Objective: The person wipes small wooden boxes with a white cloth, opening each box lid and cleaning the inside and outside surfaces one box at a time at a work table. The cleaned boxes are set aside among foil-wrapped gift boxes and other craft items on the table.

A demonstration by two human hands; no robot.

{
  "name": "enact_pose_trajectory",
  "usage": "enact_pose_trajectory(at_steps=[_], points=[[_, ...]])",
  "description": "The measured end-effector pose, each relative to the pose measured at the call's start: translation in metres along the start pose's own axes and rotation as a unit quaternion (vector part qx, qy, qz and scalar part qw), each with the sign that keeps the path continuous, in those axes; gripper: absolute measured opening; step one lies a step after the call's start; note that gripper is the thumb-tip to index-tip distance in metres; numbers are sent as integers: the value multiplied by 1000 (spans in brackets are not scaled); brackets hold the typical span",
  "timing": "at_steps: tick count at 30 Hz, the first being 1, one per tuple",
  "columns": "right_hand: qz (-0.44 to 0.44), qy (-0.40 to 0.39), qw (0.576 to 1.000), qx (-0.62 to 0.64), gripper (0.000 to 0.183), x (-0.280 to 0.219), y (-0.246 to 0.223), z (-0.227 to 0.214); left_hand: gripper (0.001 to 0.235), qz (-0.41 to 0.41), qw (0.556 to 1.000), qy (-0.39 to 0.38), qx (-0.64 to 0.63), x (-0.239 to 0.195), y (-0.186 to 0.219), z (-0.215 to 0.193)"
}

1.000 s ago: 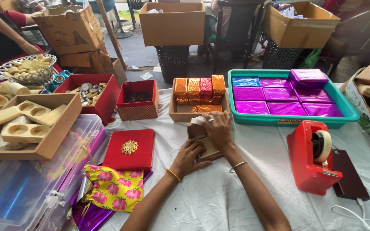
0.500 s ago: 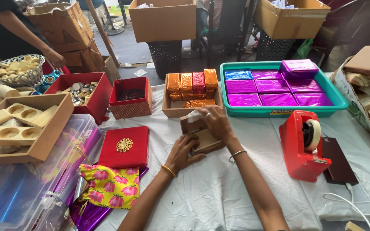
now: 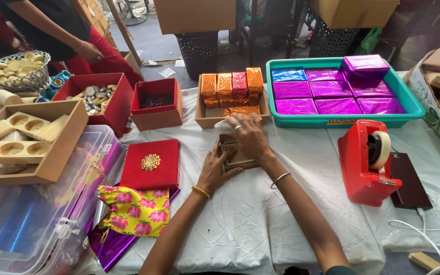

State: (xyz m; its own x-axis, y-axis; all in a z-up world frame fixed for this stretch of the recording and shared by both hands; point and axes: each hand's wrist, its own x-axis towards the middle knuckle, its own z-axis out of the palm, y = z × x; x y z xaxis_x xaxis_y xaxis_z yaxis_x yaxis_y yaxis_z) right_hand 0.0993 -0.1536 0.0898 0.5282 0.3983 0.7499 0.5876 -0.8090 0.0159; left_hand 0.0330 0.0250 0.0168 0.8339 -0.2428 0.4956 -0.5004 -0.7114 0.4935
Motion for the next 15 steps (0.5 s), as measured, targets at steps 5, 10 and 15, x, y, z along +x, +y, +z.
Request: enact_pose_trajectory(at_steps=[5,10,15], points=[[-73,-13,995,70,39,-4,16,12,71,-8,1000,-20,7,1,2,-6],[-2,10,996,87,40,-14,52,4,64,24,1000,10,10,-1,-8,2],[89,67,979,170,39,-18,42,-6,63,-6,1000,-10,9,1,0,-3]])
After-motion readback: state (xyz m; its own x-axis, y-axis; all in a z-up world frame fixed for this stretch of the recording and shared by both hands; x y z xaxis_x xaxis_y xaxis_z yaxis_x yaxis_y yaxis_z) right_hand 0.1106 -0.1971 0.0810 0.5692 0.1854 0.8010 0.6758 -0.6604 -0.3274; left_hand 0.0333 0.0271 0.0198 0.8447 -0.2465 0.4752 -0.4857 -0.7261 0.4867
